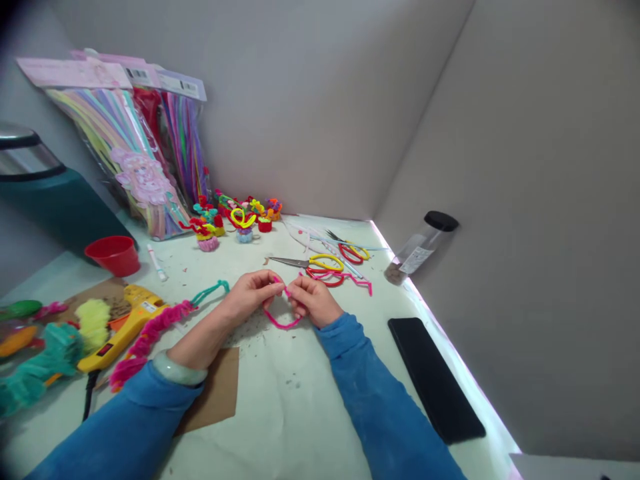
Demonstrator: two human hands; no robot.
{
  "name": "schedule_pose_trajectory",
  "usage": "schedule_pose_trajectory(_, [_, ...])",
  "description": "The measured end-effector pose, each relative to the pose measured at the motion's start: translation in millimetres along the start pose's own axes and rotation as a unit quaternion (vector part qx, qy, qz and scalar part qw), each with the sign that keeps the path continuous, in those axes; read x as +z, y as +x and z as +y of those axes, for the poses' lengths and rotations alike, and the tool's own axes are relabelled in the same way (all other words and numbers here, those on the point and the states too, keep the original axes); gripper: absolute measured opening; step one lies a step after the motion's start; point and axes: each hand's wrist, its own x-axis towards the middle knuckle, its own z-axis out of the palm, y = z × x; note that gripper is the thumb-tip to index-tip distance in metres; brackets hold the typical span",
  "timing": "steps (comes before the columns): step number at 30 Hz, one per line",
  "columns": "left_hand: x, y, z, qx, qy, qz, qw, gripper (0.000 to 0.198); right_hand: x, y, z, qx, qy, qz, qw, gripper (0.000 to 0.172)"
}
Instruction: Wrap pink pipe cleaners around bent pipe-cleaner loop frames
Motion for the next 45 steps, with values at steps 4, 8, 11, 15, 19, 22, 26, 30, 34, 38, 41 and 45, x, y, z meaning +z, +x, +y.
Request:
schedule_pose_trajectory(4, [0.6, -1, 1, -0.011, 0.011, 0.004, 1.0, 0.021, 4, -4, 0, -0.03, -0.12, 0.021, 0.992, 0.018])
schedule_pose_trajectory(8, [2.6, 1, 0, -0.045, 0.014, 0.036, 0.998, 0.02, 11, -10, 0, -0.126, -0.344, 0.127, 0.922, 0.01])
schedule_pose_trajectory(11, [4.6, 2, 0, -0.059, 0.005, 0.049, 0.997, 0.02, 14, -12, 0, -0.142, -0.401, 0.149, 0.893, 0.007])
schedule_pose_trajectory(15, [6.5, 5, 3, -0.078, -0.018, 0.06, 0.995, 0.018, 13, -11, 0, -0.157, -0.425, 0.152, 0.878, 0.012])
schedule_pose_trajectory(19, [7.3, 7, 5, -0.105, -0.037, 0.068, 0.991, 0.017, 11, -9, -1, -0.161, -0.445, 0.149, 0.868, 0.014])
schedule_pose_trajectory(22, [7.6, 7, 5, -0.109, -0.052, 0.065, 0.991, 0.016, 10, -9, -2, -0.154, -0.458, 0.148, 0.863, 0.014])
schedule_pose_trajectory(26, [6.7, 4, 2, -0.085, -0.033, 0.063, 0.994, 0.018, 10, -11, -2, -0.14, -0.476, 0.152, 0.855, 0.014])
schedule_pose_trajectory(30, [4.9, 1, -1, -0.053, 0.026, 0.073, 0.996, 0.017, 13, -13, 0, -0.148, -0.478, 0.179, 0.847, 0.013])
schedule_pose_trajectory(34, [6.0, -1, -3, -0.033, 0.034, 0.066, 0.997, 0.017, 15, -13, 4, -0.187, -0.485, 0.193, 0.832, 0.015])
schedule_pose_trajectory(38, [8.2, -3, -7, 0.012, 0.03, 0.056, 0.998, 0.016, 12, -8, 14, -0.261, -0.49, 0.203, 0.806, 0.019])
schedule_pose_trajectory(41, [6.7, -2, -11, 0.025, 0.024, 0.06, 0.998, 0.015, 8, 0, 21, -0.286, -0.483, 0.191, 0.805, 0.019])
schedule_pose_trajectory(45, [3.5, -1, -12, 0.044, 0.023, 0.05, 0.998, 0.011, 7, 4, 21, -0.28, -0.484, 0.178, 0.81, 0.018])
